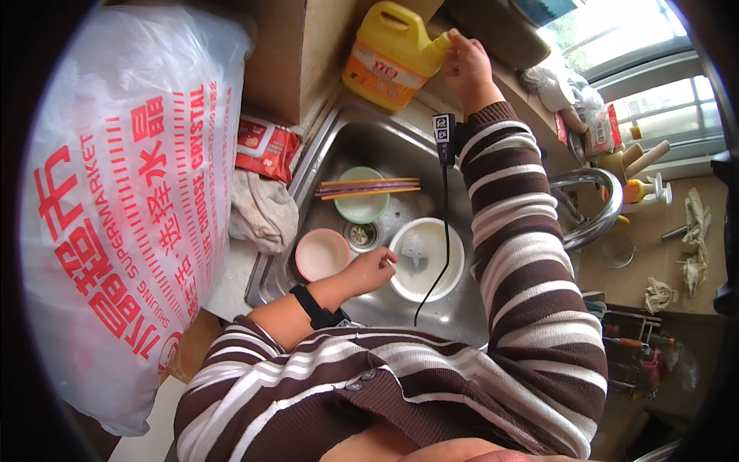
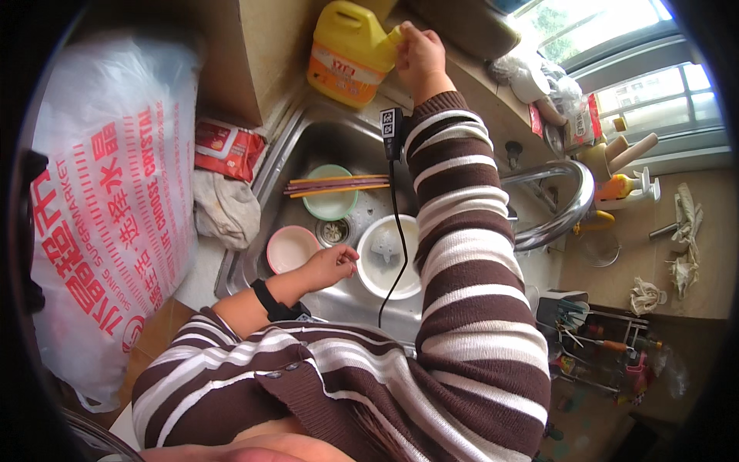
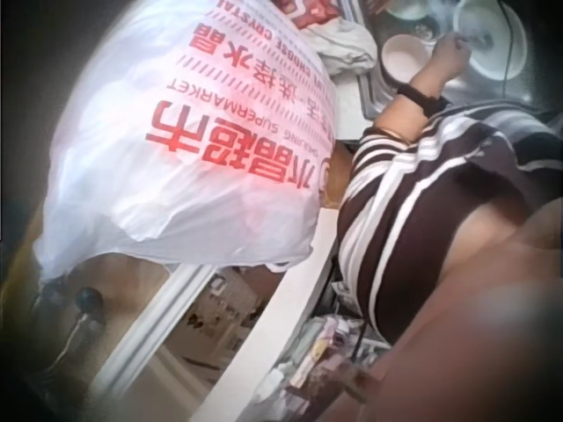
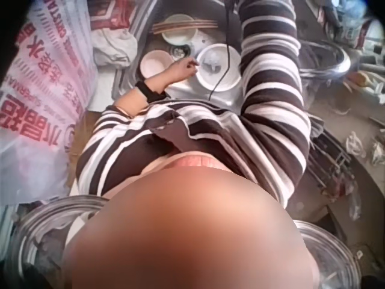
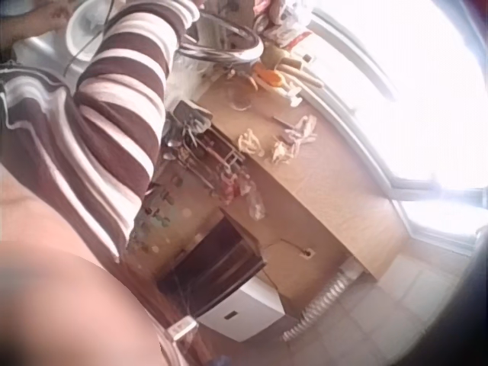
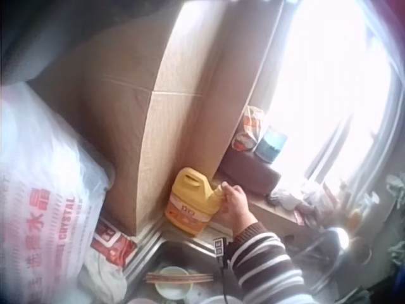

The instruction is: The person washes several dishes in a kitchen sink using a steel wool scrubber and dish soap. They scrub and rinse a white bowl with an orange design, chopsticks, a green bowl, and a pink bowl, then place the cleaned items on the counter and in a cabinet.

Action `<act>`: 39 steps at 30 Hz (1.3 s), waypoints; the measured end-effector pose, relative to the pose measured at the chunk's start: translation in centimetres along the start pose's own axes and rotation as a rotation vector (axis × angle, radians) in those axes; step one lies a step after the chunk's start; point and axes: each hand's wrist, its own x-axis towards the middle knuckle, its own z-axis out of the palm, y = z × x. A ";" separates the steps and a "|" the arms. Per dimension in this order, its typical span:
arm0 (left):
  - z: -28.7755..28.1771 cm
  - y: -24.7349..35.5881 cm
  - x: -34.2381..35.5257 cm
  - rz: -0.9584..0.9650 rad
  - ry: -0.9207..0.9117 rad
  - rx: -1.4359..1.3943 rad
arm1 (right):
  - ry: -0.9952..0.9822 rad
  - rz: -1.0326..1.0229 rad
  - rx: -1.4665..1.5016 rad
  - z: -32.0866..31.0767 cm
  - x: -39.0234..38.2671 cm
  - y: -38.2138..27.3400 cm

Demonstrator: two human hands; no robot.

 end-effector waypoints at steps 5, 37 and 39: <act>0.1 0.6 -0.5 -0.015 -0.037 -0.024 | 0.071 0.046 -0.092 -0.1 0.3 0.5; 6.7 5.4 -2.5 -0.194 -0.243 -0.052 | -0.239 0.100 0.669 -20.0 -42.4 -13.8; 7.6 5.5 -1.9 -0.190 -0.224 -0.009 | -0.201 0.075 0.581 -21.6 -47.0 -19.3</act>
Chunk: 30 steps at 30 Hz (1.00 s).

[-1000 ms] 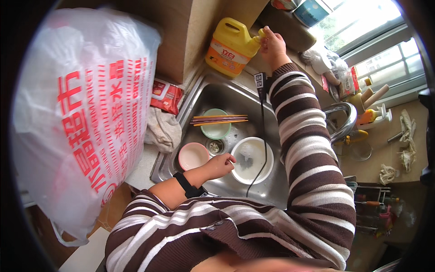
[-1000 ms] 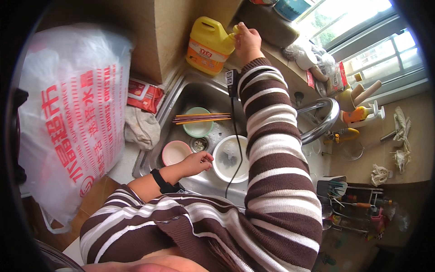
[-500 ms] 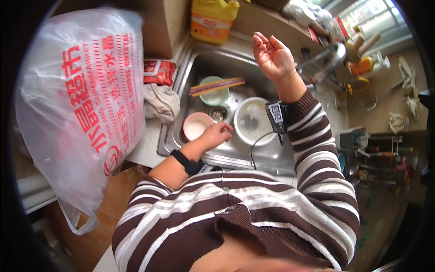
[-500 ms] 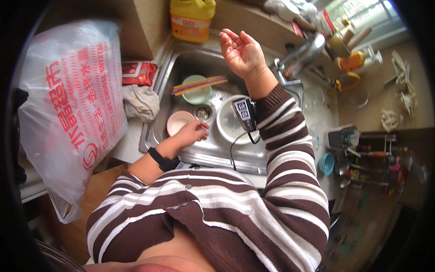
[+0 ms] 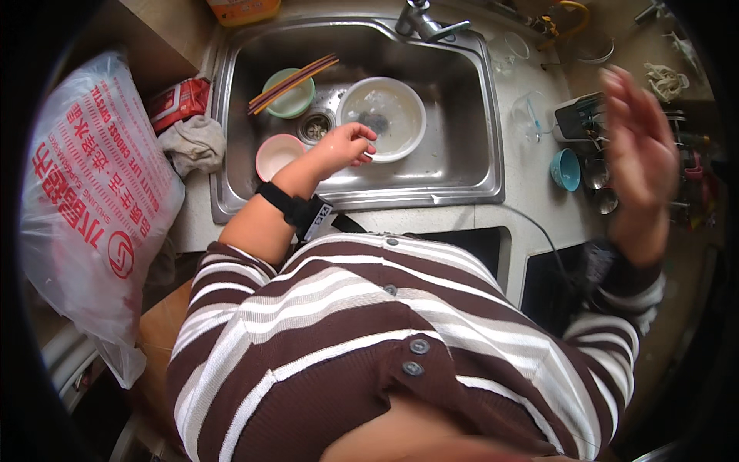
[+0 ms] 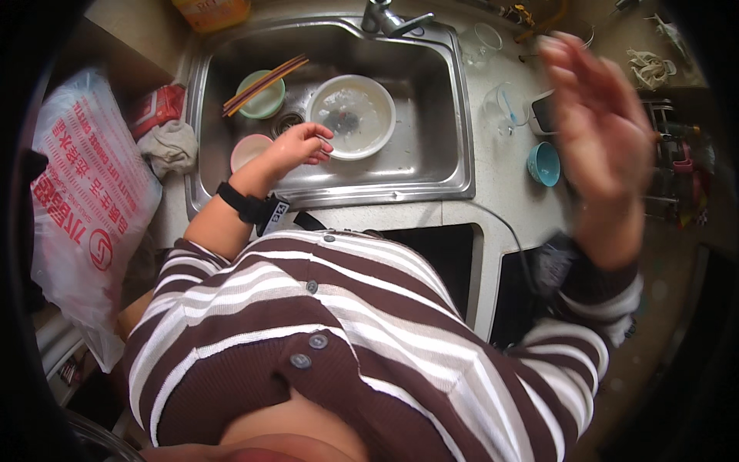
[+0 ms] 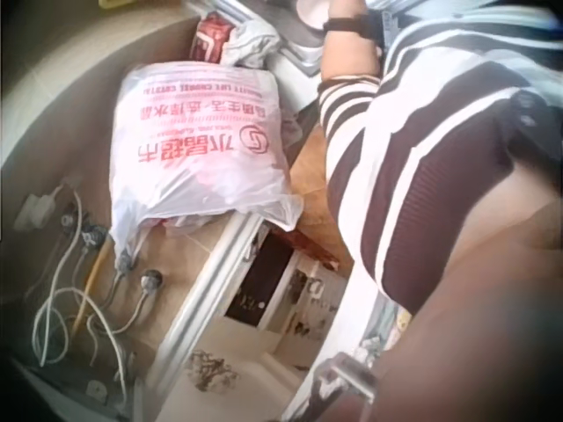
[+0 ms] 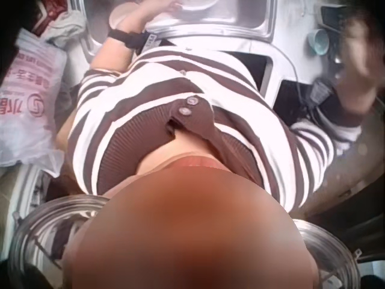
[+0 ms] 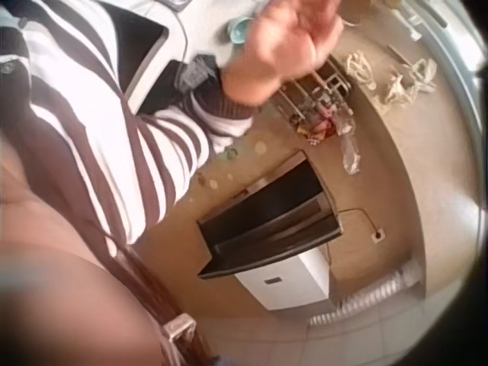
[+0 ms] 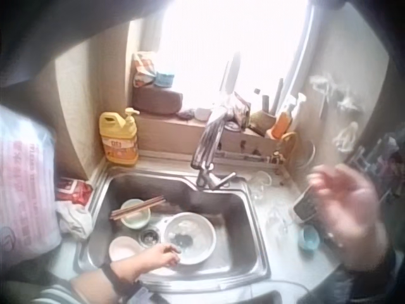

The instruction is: The person washes several dishes in a kitchen sink using a steel wool scrubber and dish soap. They scrub and rinse a white bowl with an orange design, chopsticks, a green bowl, and a pink bowl, then place the cleaned items on the counter and in a cabinet.

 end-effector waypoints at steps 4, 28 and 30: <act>0.7 0.1 1.1 -0.040 0.042 0.031 | 0.085 0.014 -0.134 6.0 -7.2 -6.4; -2.9 -6.6 9.8 -0.522 0.440 0.086 | 0.639 0.643 -1.148 -31.9 16.9 31.4; -3.2 -7.8 11.1 -0.533 0.440 0.049 | 0.705 0.553 -1.452 -32.0 17.8 31.8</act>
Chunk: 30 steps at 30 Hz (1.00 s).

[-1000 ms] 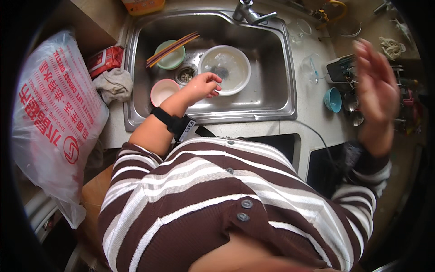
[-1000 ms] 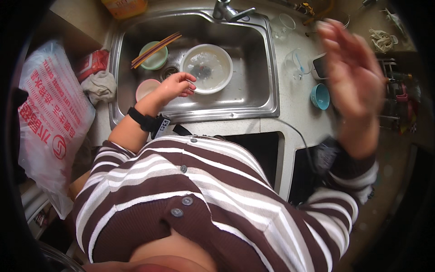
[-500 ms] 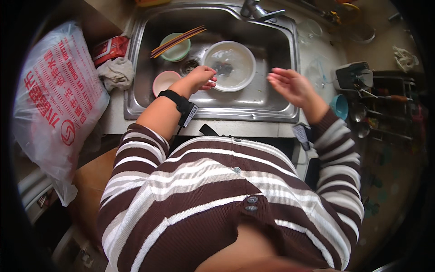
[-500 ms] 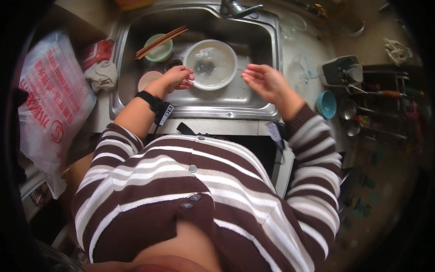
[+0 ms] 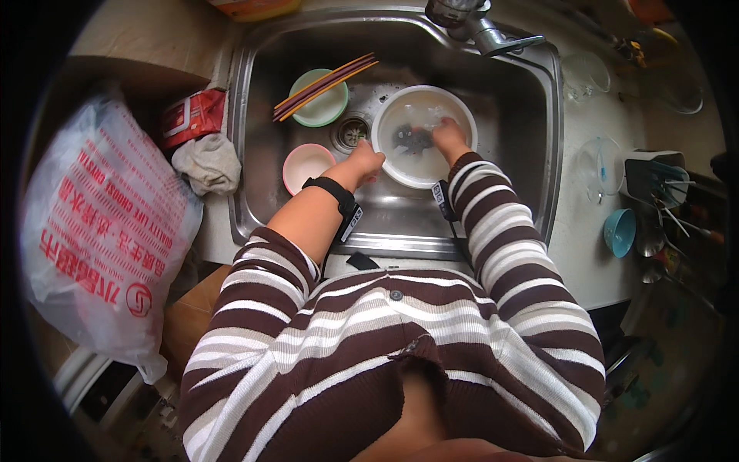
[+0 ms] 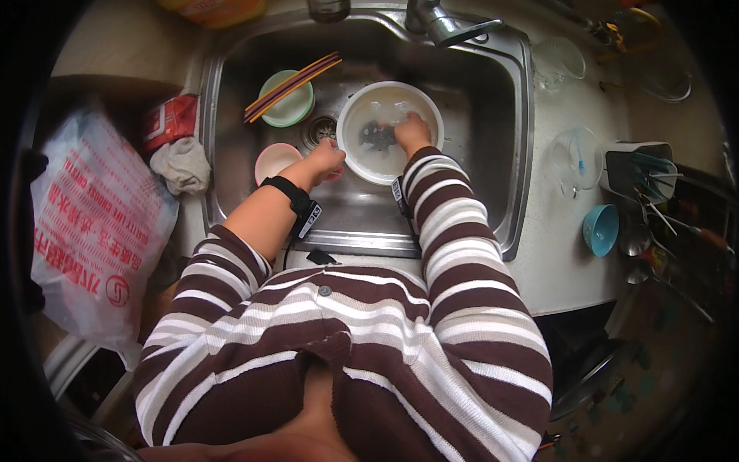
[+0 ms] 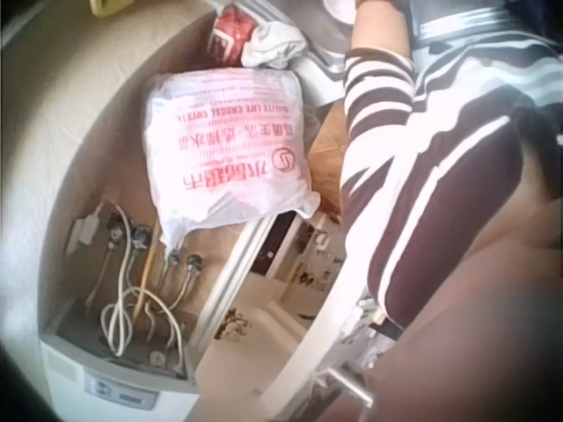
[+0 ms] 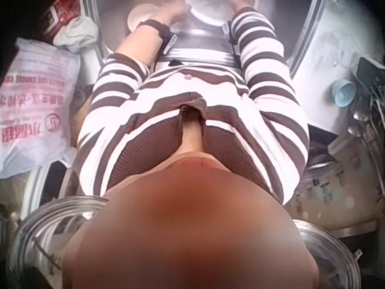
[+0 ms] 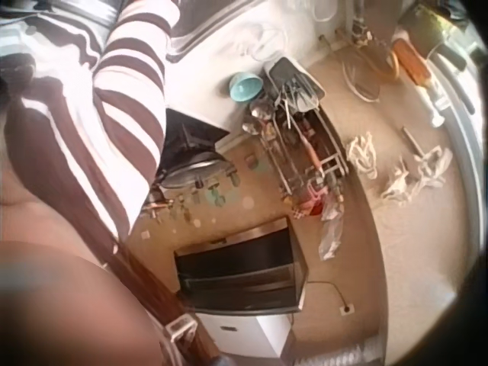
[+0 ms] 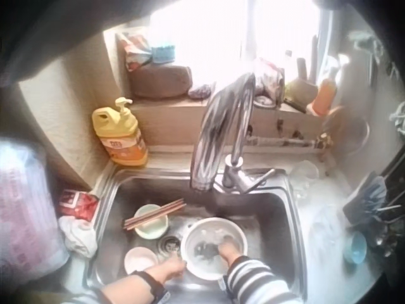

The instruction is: The person washes several dishes in a kitchen sink using a steel wool scrubber and dish soap. They scrub and rinse a white bowl with an orange design, chopsticks, a green bowl, and a pink bowl, then place the cleaned items on the counter and in a cabinet.

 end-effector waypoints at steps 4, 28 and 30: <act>1.1 -0.9 3.6 0.035 0.098 0.124 | 0.138 -0.087 -0.312 2.4 -1.3 -2.7; 0.0 -0.5 5.1 0.150 0.210 0.326 | -0.425 -0.597 -0.724 1.3 -4.8 0.9; -0.1 -0.2 5.0 0.157 0.170 0.308 | -0.411 -0.639 -0.479 3.6 -4.9 -0.9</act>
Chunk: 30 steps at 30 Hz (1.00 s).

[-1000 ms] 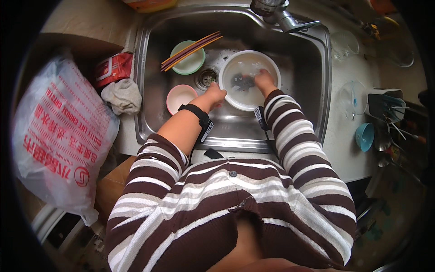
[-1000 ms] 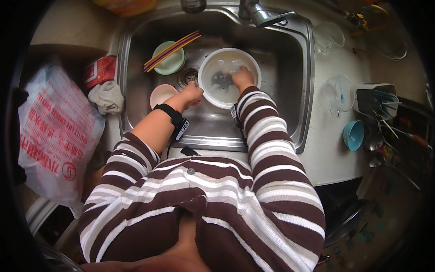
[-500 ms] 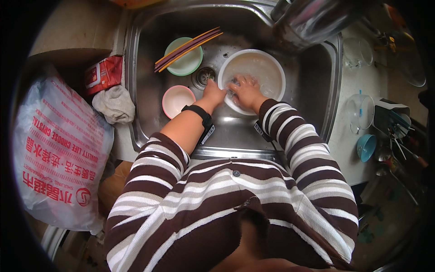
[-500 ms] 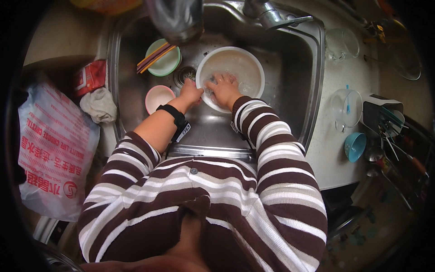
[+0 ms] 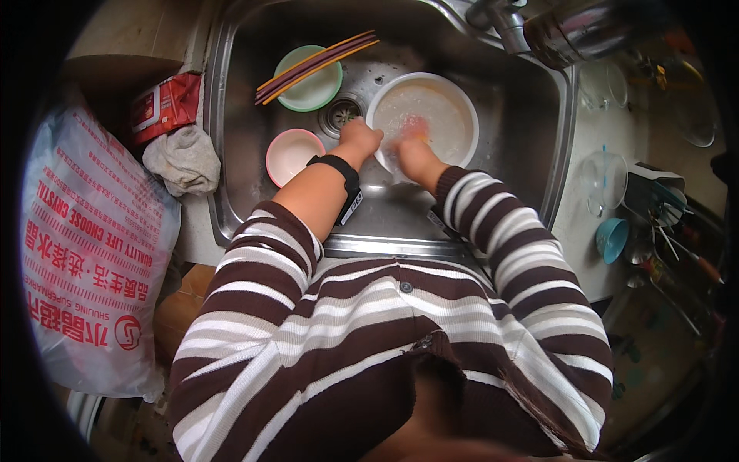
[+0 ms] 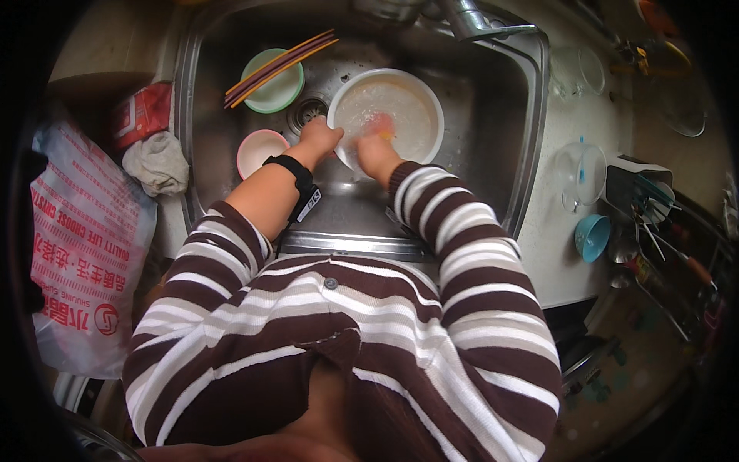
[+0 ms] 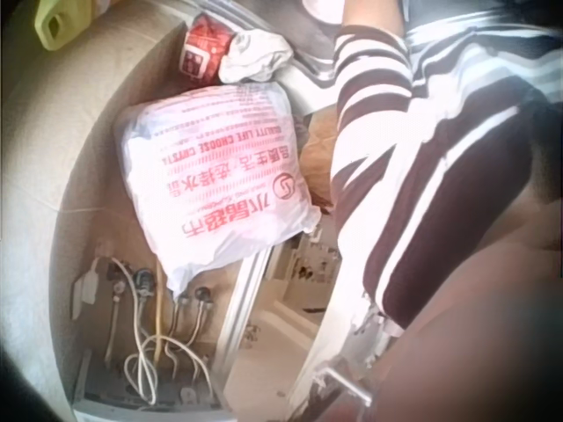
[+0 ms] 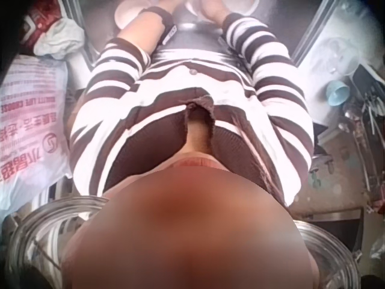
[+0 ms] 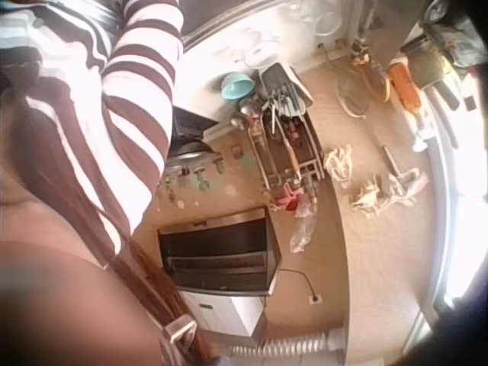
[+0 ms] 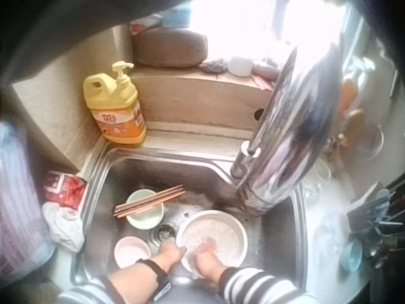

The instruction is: The person washes several dishes in a kitchen sink using a steel wool scrubber and dish soap. They scrub and rinse a white bowl with an orange design, chopsticks, a green bowl, and a pink bowl, then place the cleaned items on the counter and in a cabinet.

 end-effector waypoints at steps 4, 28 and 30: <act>-0.5 0.3 -0.7 0.059 -0.052 -0.051 | 0.285 0.080 0.097 -1.1 4.4 -0.4; -2.4 2.0 -5.4 -0.080 -0.289 -0.628 | -0.241 -0.151 -0.046 -2.8 -6.1 0.9; -2.3 2.4 -6.0 -0.077 -0.268 -0.631 | -0.185 -0.079 -0.262 -3.6 -7.0 2.7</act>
